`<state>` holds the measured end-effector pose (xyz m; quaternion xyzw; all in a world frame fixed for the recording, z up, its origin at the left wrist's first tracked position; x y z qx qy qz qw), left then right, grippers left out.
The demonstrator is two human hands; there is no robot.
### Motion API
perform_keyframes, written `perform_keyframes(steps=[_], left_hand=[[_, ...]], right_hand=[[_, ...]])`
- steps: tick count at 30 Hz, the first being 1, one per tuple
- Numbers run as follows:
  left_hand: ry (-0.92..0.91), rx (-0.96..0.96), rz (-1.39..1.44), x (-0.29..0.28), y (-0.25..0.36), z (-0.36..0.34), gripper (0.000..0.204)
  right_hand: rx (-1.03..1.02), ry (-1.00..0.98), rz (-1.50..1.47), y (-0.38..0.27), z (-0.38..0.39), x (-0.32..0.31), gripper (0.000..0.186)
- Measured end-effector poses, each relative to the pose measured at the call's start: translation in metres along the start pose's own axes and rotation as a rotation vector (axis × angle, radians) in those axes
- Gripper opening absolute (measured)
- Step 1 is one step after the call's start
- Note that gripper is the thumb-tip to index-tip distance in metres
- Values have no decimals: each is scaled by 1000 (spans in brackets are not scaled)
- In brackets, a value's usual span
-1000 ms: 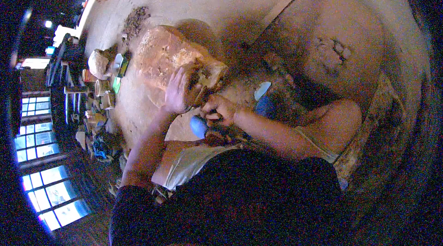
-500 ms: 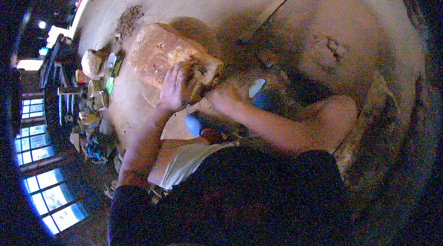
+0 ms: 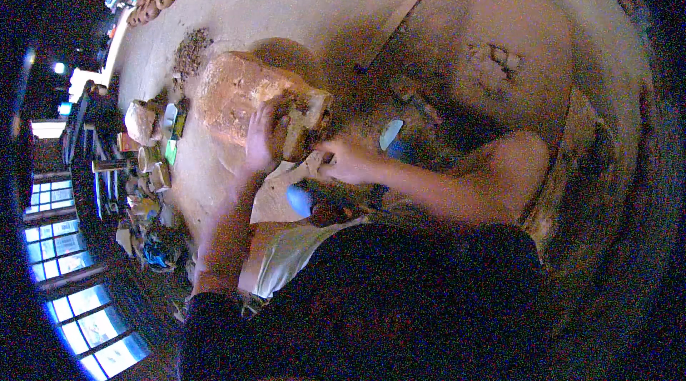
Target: The person shapes a piece of clay on a wheel by hand and with a rib tool, smoothing the surface and trimming the bottom edge.
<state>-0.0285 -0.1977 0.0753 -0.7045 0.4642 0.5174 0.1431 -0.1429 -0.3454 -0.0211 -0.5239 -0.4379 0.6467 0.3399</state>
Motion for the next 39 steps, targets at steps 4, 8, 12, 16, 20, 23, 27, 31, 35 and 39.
perform_keyframes(steps=[4,8,12,16,20,23,27,31,35,39], left_hand=[[-72,20,130,-5,34,-7,26],[-324,-387,619,1,42,-5,32],[-366,-465,694,-7,54,-22,36],[-353,-563,762,4,49,-19,37],[-39,-584,640,16,27,-28,33],[37,-275,10,6,-11,-40,32],[4,-197,-304,31,-31,-22,40],[5,-67,-285,32,-21,-30,39],[-8,-46,-310,31,-26,-25,40],[-78,-110,-311,33,-22,-29,43]], right_hand=[[-68,571,-95,-30,17,-38,32],[-431,737,47,-59,17,-72,36],[-503,819,106,-64,18,-79,32],[-467,855,145,-60,11,-80,26],[-139,780,-253,-27,14,-53,24],[549,408,-1244,-23,26,-5,27],[705,231,-1698,-19,23,28,35],[768,192,-1833,-5,11,49,32],[611,218,-2044,-5,0,61,19],[558,-18,-2243,-6,-3,70,16]])
Point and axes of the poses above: each hand's wrist, its own z-axis away from the middle knuckle, its own x-axis out of the palm, y = z × x, the point moved 3 cm from there along -z, towards the middle knuckle, and after that the axes turned 7 degrees about y, right-handed, at the moved point
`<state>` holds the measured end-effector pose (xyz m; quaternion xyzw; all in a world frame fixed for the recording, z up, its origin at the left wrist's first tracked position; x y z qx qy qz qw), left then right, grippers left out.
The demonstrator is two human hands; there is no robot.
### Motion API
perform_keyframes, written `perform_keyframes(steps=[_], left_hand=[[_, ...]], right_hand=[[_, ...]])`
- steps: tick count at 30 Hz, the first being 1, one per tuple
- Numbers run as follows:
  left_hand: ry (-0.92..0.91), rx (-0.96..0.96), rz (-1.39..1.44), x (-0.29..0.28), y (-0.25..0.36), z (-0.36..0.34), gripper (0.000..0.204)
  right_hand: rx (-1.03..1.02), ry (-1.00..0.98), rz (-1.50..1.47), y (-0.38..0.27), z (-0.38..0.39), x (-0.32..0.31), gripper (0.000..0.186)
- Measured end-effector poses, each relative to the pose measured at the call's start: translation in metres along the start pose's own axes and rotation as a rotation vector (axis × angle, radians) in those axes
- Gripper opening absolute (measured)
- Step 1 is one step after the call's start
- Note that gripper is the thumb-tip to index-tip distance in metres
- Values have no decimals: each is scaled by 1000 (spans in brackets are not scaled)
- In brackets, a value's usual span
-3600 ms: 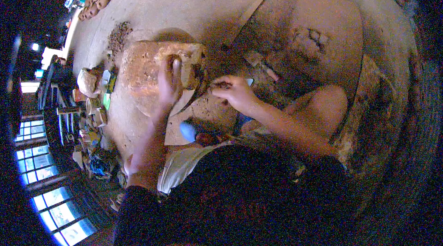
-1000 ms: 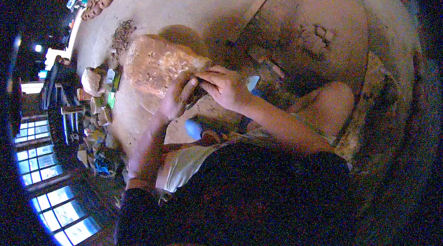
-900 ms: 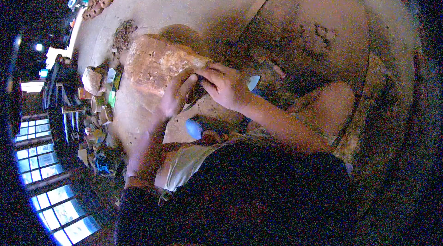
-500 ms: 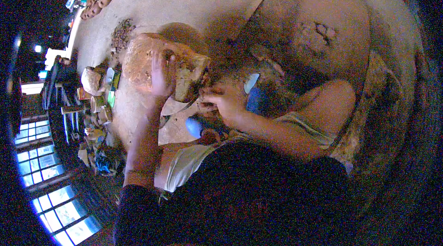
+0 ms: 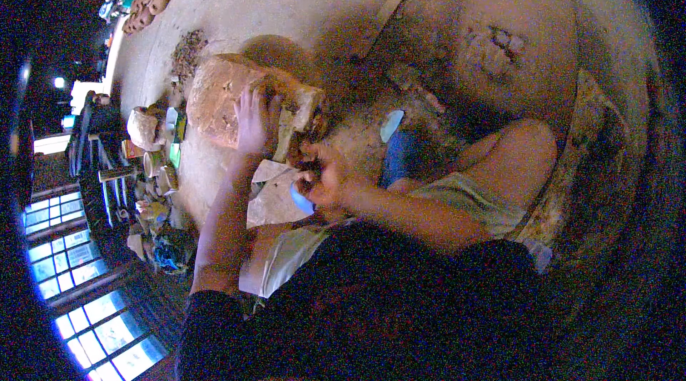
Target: The person shapes a piece of clay on a wheel by hand and with a rib tool, smoothing the surface and trimming the bottom edge.
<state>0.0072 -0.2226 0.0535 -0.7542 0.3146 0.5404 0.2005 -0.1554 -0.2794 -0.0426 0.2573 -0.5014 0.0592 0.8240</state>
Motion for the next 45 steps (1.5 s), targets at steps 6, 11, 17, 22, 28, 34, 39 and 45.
perform_keyframes(steps=[6,11,17,22,28,34,39,45], left_hand=[[144,72,-122,6,-5,3,44],[42,36,-30,0,0,1,44],[71,61,-66,4,-1,1,42],[141,86,-170,4,1,2,44],[-24,5,-168,1,1,4,45],[87,56,-40,-6,-4,8,42],[136,141,411,-45,37,18,28],[-474,-224,825,-65,75,26,32]], right_hand=[[-170,146,321,-27,-11,-4,20],[-120,171,426,-24,-4,18,19],[17,-44,751,-37,-13,15,19],[-361,87,1933,-51,-17,24,31],[-553,204,2680,-48,-17,19,41],[-742,-40,2488,-58,11,27,39],[-1455,150,2030,-57,86,74,36],[-1709,-42,1994,-63,108,105,38]])
Point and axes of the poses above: each hand's wrist, its own z-axis away from the middle knuckle, its own x-axis out of the palm, y = z × x, the point moved 3 cm from there along -z, towards the middle knuckle, and after that the axes turned 7 degrees about y, right-handed, at the moved point
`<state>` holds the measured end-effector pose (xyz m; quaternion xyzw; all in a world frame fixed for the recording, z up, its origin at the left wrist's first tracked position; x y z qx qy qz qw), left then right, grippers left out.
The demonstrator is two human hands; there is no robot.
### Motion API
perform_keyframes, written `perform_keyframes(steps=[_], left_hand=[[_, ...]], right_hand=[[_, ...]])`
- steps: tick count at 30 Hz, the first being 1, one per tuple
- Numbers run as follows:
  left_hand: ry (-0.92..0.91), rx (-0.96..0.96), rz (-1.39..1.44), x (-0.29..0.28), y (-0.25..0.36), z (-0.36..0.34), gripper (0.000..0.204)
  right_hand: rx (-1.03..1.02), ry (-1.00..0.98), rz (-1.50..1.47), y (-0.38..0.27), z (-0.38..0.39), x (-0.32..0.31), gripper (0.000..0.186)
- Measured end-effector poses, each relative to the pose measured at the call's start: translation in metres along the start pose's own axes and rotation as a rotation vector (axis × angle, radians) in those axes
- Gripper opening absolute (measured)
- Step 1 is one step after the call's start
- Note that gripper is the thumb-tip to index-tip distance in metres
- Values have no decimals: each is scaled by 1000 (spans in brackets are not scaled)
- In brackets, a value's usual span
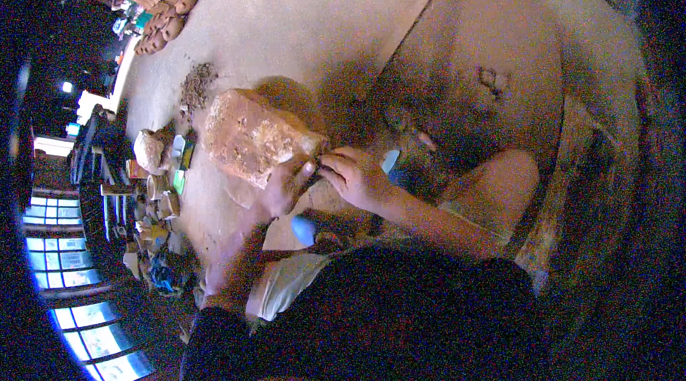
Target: The person shapes a piece of clay on a wheel by hand and with a rib tool, smoothing the surface and trimming the bottom edge.
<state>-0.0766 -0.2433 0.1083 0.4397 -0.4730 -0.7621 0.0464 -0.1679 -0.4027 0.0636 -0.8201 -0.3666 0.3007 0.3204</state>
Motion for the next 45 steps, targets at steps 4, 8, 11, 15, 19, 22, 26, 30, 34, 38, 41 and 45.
perform_keyframes(steps=[4,8,11,15,19,22,26,30,34,38,41,45], left_hand=[[-15,-6,350,17,-18,0,38],[32,-61,359,21,-30,-4,35],[459,117,44,4,-42,-9,28],[583,277,-392,-47,-45,-32,24],[602,310,-908,-37,-94,-25,42],[479,301,-703,-36,-89,-33,50],[454,179,-680,-31,-82,-31,49],[502,346,-807,-33,-89,-20,49],[506,366,-828,-33,-89,-13,47],[485,390,-802,-37,-75,-13,47],[424,255,-796,-39,-62,-20,50],[410,247,-764,-43,-62,-22,53]], right_hand=[[-136,40,7,0,2,4,35],[13,-38,-5,6,2,9,31],[322,-57,-188,8,-3,12,27],[915,-16,-526,43,35,27,30],[1259,-51,-869,30,45,48,44],[1224,-119,-798,44,62,64,50],[1020,-194,-535,79,96,98,56],[823,-407,-268,31,50,82,52],[340,-629,198,36,32,71,47],[326,-723,290,34,35,83,42],[651,-757,-146,47,44,98,36],[1135,-771,-948,57,62,109,25]])
Point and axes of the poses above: each hand's wrist, its own z-axis away from the middle knuckle, its own x-axis out of the palm, y = z × x, the point moved 3 cm from there along -z, towards the middle knuckle, and after that the axes turned 7 degrees about y, right-handed, at the moved point
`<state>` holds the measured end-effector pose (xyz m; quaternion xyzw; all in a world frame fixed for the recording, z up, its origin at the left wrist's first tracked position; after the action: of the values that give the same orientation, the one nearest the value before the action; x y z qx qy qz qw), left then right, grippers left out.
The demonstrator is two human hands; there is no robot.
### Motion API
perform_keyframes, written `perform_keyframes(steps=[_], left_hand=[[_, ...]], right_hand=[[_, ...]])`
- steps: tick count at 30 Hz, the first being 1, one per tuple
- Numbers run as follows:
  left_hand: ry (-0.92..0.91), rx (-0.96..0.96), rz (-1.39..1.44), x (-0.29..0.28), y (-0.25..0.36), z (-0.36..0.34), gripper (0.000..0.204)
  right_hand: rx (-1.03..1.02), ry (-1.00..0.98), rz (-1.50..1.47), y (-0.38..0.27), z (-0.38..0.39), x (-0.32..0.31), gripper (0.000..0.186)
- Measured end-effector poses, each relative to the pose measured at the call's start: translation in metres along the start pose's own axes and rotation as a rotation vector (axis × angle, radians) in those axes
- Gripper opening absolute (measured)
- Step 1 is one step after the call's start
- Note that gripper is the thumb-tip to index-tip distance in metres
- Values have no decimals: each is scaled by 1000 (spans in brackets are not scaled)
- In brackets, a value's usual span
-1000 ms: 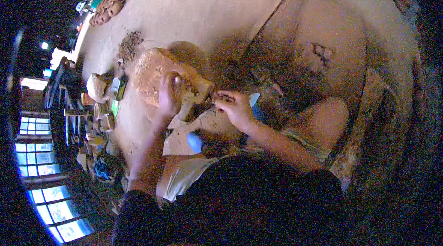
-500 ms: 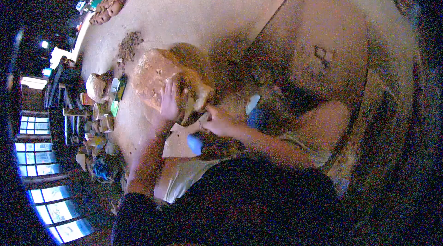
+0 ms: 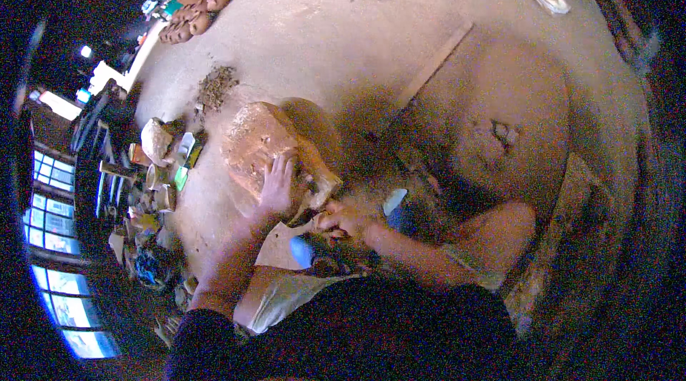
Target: The person shapes a piece of clay on a wheel by hand and with a rib tool, smoothing the surface and trimming the bottom edge.
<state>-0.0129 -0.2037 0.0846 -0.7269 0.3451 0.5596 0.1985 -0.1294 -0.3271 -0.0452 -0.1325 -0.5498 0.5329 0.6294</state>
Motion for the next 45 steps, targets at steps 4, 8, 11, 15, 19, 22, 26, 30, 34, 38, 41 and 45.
perform_keyframes(steps=[4,8,11,15,19,22,26,30,34,38,41,45], left_hand=[[9,35,-2,4,-12,6,54],[34,89,-51,6,-13,19,58],[85,138,-89,3,-6,16,59],[-139,-28,0,12,-16,18,71],[-111,-48,-31,5,-2,2,59],[-20,-18,-32,-1,2,3,58],[-115,-13,-29,-9,-11,17,57],[-150,15,-81,-4,-8,20,59],[-94,30,-93,4,-11,22,62],[-217,-31,-86,-11,0,12,66],[-181,-41,-21,-11,6,10,69],[-145,-54,-36,-9,-2,18,69]], right_hand=[[-84,-254,-767,20,-1,10,20],[-160,-388,-984,17,-2,12,26],[-85,-415,-1065,13,-2,9,32],[-75,-441,-1021,3,-3,24,34],[-156,79,-171,14,-3,-10,31],[-369,277,583,21,-6,-24,31],[-566,270,1359,-27,22,11,24],[-272,397,1789,-38,35,21,20],[-402,635,1924,-11,19,6,19],[-329,522,1672,-19,20,8,22],[-371,471,1582,-16,12,-5,31],[-337,419,1576,-36,37,31,40]])
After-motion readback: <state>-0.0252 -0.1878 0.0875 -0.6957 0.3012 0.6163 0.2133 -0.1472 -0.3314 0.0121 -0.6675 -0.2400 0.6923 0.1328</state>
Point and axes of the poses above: each hand's wrist, its own z-axis away from the middle knuckle, its own x-axis out of the palm, y = z × x, the point moved 3 cm from there along -z, towards the middle knuckle, and after that the axes turned 7 degrees about y, right-handed, at the moved point
